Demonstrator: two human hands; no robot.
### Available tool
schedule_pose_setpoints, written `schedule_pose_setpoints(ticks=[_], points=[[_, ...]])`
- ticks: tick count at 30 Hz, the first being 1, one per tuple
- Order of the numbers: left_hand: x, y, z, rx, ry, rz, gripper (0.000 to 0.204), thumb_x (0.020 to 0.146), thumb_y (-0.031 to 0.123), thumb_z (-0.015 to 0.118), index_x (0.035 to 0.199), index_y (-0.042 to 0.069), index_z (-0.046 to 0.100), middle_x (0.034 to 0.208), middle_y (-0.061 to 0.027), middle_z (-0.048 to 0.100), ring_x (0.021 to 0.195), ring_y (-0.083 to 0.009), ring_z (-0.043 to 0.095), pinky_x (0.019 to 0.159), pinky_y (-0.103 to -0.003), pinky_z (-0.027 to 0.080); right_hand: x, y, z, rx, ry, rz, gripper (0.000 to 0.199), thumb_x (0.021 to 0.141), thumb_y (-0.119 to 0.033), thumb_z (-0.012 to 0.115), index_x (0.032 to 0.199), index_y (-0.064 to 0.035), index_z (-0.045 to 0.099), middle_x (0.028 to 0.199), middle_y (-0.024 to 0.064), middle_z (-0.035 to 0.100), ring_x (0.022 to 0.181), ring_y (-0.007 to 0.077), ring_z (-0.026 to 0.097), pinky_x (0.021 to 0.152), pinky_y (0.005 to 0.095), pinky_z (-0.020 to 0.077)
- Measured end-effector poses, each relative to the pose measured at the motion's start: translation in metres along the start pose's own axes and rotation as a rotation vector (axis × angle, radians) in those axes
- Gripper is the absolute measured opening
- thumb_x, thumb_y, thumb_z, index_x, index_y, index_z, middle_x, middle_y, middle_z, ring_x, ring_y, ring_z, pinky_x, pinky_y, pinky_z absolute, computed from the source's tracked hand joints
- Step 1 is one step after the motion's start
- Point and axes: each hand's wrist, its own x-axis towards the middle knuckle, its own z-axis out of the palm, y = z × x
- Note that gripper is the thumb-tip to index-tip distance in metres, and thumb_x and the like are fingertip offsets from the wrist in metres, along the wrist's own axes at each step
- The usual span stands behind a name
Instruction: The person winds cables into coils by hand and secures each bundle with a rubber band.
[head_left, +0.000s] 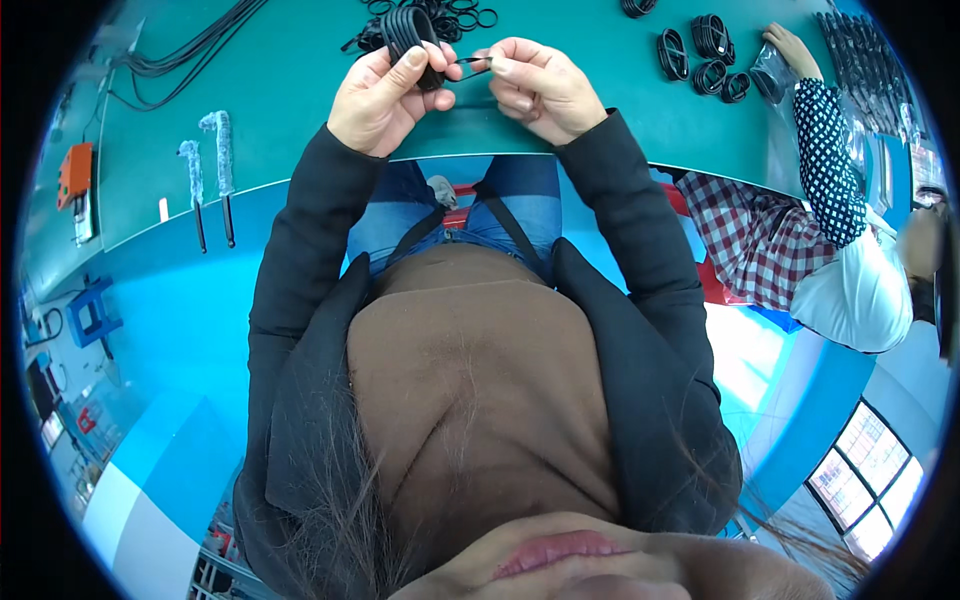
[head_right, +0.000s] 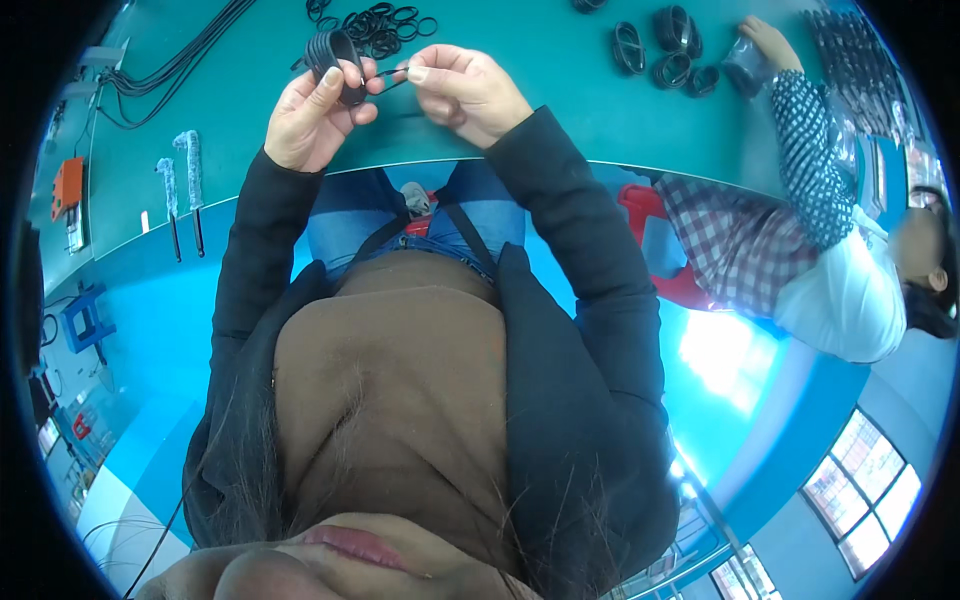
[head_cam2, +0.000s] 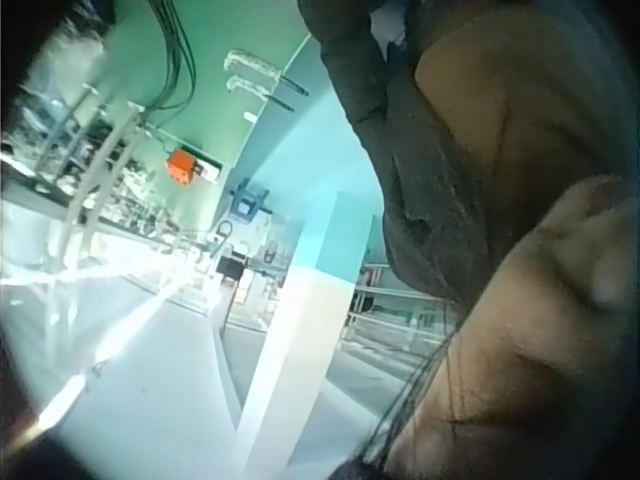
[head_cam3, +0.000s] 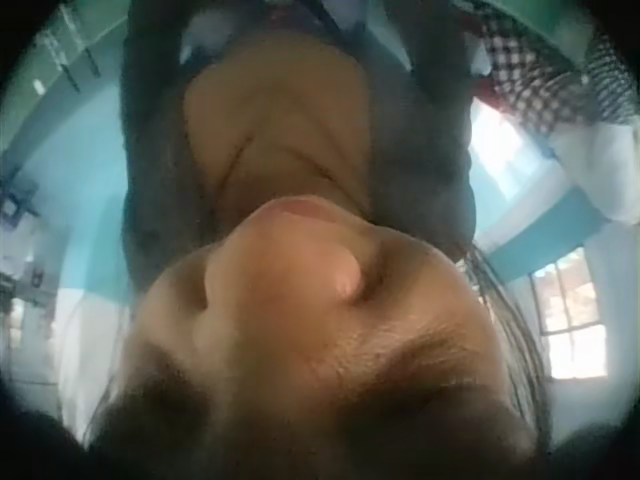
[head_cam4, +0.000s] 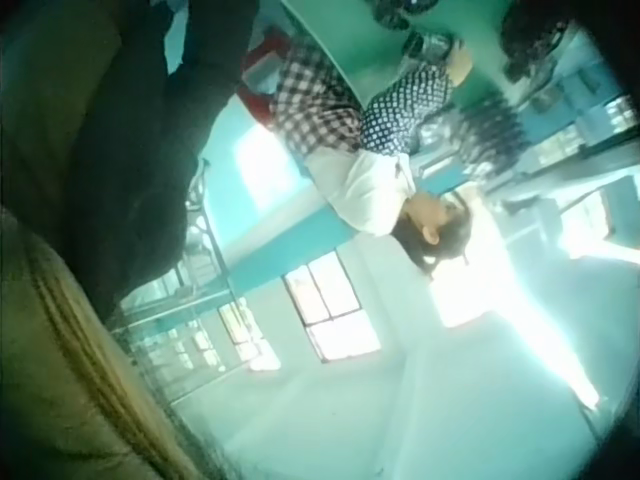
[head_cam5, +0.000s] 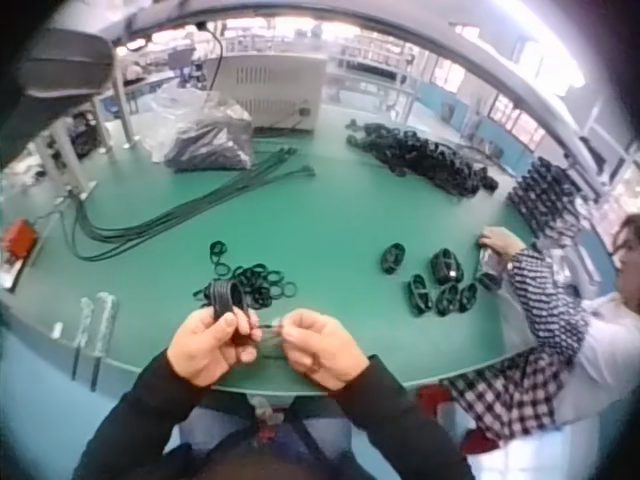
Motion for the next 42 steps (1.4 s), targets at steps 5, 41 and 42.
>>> schedule_pose_setpoints(ticks=[5, 41, 42], points=[[-0.002, -0.001, -0.003, -0.126, -0.031, -0.023, 0.021, 0.096, 0.021, 0.052, 0.097, 0.001, 0.058, 0.105, -0.0085, 0.054, 0.091, -0.0159, 0.054, 0.071, -0.029, 0.045, -0.009, 0.015, 0.009, 0.246, -0.240, 0.026, 0.014, 0.093, -0.015, 0.054, 0.099, -0.0035, 0.059, 0.096, 0.0066, 0.063, 0.048, 0.0040, 0.039, 0.044, 0.0194, 0.0298], [-0.024, 0.019, 0.020, 0.209, -0.107, -0.199, 0.025, 0.095, 0.025, 0.054, 0.092, 0.000, 0.057, 0.095, -0.0079, 0.054, 0.075, -0.0134, 0.052, 0.068, -0.025, 0.045, -0.005, -0.013, 0.007, -0.544, 0.040, -0.213, 0.027, 0.089, -0.016, 0.056, 0.111, 0.0002, 0.055, 0.075, 0.0031, 0.059, 0.060, 0.0074, 0.052, 0.054, 0.0211, 0.0417], [-0.023, 0.018, 0.020, 0.206, -0.105, -0.204, 0.025, 0.095, 0.025, 0.054, 0.092, 0.000, 0.057, 0.095, -0.0079, 0.054, 0.075, -0.0134, 0.052, 0.068, -0.025, 0.045, -0.005, -0.017, 0.014, -0.612, -0.056, -0.225, 0.022, 0.088, -0.005, 0.052, 0.109, -0.0001, 0.056, 0.071, 0.0002, 0.054, 0.061, 0.0059, 0.049, 0.056, 0.0218, 0.0414]])
